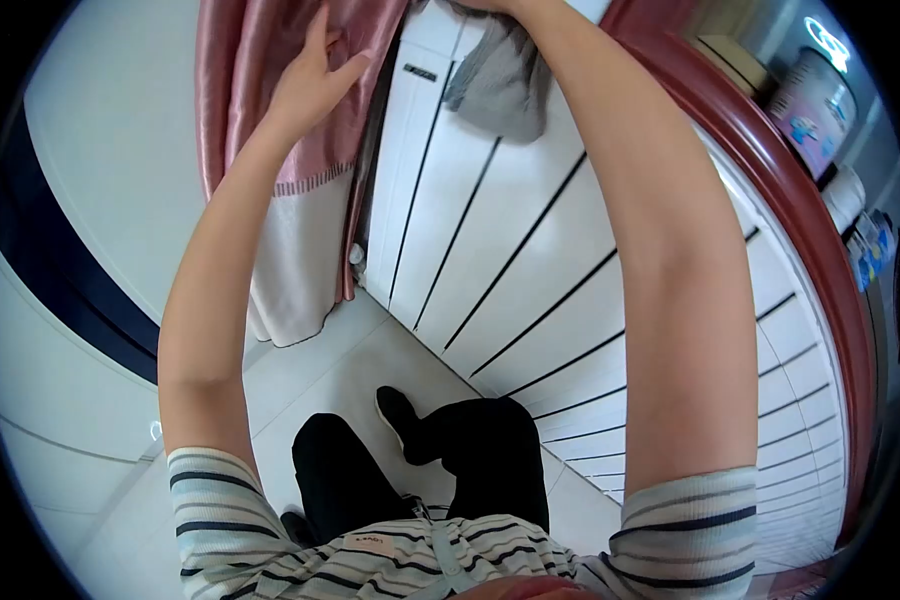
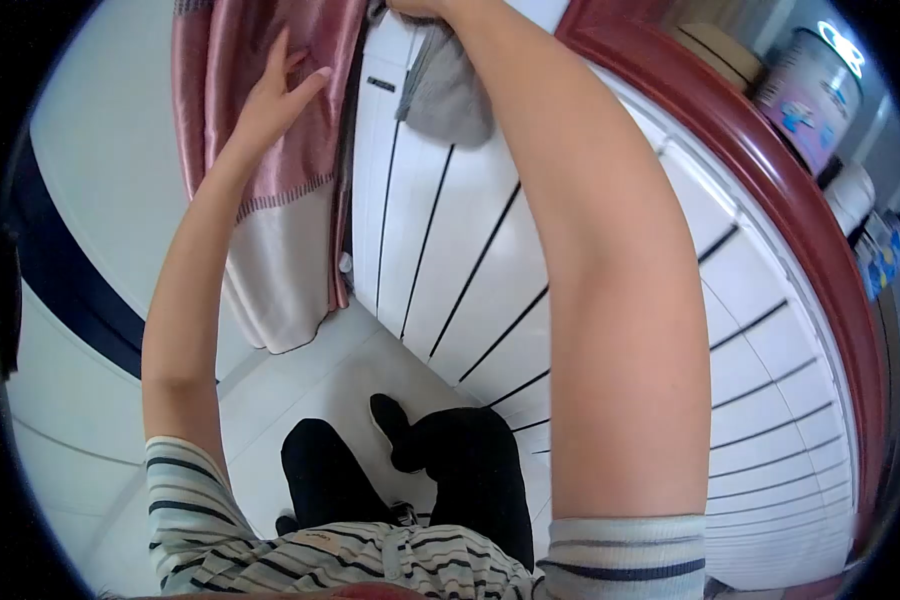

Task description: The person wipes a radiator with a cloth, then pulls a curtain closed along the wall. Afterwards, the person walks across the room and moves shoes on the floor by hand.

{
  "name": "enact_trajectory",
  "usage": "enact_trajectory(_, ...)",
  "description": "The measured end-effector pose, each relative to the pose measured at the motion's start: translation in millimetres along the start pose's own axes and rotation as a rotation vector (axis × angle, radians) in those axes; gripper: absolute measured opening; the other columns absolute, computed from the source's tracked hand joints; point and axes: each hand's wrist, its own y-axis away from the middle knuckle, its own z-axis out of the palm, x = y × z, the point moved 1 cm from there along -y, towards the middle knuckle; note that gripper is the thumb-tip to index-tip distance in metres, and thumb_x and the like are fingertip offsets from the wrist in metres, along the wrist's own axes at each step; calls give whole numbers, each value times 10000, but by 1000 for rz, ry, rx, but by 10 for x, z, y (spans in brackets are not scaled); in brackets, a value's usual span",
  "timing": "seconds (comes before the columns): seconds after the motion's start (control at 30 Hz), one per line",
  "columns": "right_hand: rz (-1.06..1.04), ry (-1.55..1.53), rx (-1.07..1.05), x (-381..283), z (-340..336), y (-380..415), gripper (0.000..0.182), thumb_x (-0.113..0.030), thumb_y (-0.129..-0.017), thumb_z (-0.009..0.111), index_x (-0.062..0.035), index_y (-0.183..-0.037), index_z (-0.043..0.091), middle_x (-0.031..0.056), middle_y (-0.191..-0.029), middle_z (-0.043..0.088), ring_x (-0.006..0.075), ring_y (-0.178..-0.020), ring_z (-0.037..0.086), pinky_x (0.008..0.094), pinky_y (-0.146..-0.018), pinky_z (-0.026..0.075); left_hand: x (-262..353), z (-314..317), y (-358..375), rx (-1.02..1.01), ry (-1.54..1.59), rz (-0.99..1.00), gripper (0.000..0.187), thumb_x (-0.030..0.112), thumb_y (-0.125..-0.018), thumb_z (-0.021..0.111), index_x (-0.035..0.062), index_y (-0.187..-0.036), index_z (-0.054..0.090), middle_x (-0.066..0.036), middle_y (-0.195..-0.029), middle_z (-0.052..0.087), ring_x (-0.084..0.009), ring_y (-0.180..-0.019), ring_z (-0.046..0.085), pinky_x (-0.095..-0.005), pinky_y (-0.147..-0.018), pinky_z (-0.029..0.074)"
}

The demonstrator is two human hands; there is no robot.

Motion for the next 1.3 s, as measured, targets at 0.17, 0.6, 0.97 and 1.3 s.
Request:
enact_trajectory(0.17,423,-25,-180,-330,-1213,1352,441,-365,-807,504,39,-924,635,251,-914,624,371,-903,599,412,-826,461,480,384,-153,-40,-29,477,638,343,-868,542,184,-1417,257,-217,-1427,260,-324,-1342,227,-388,-1068,236)
enact_trajectory(0.6,447,708,400,-1418,-2186,5852,231,-99,-740,595,-109,-971,594,74,-1130,566,234,-1120,505,422,-921,357,1493,1319,-215,-227,3,443,465,332,-978,305,-4,-1178,557,-156,-1208,544,-270,-1167,465,-325,-1017,296)
enact_trajectory(0.97,1264,768,652,-1551,-2953,6993,536,-177,-749,647,-25,-1231,466,136,-1261,445,311,-1169,417,412,-1012,321,1229,1545,-582,23,426,335,495,290,-976,234,-76,-1067,554,-184,-1033,603,-258,-985,562,-326,-914,403)
enact_trajectory(1.3,1521,-144,747,-1880,-2505,7354,336,-219,-824,593,-23,-1089,528,119,-1033,541,274,-1012,487,403,-883,393,1071,1524,-720,52,310,371,494,296,-946,240,-71,-1078,544,-179,-1051,584,-269,-958,557,-340,-872,435)
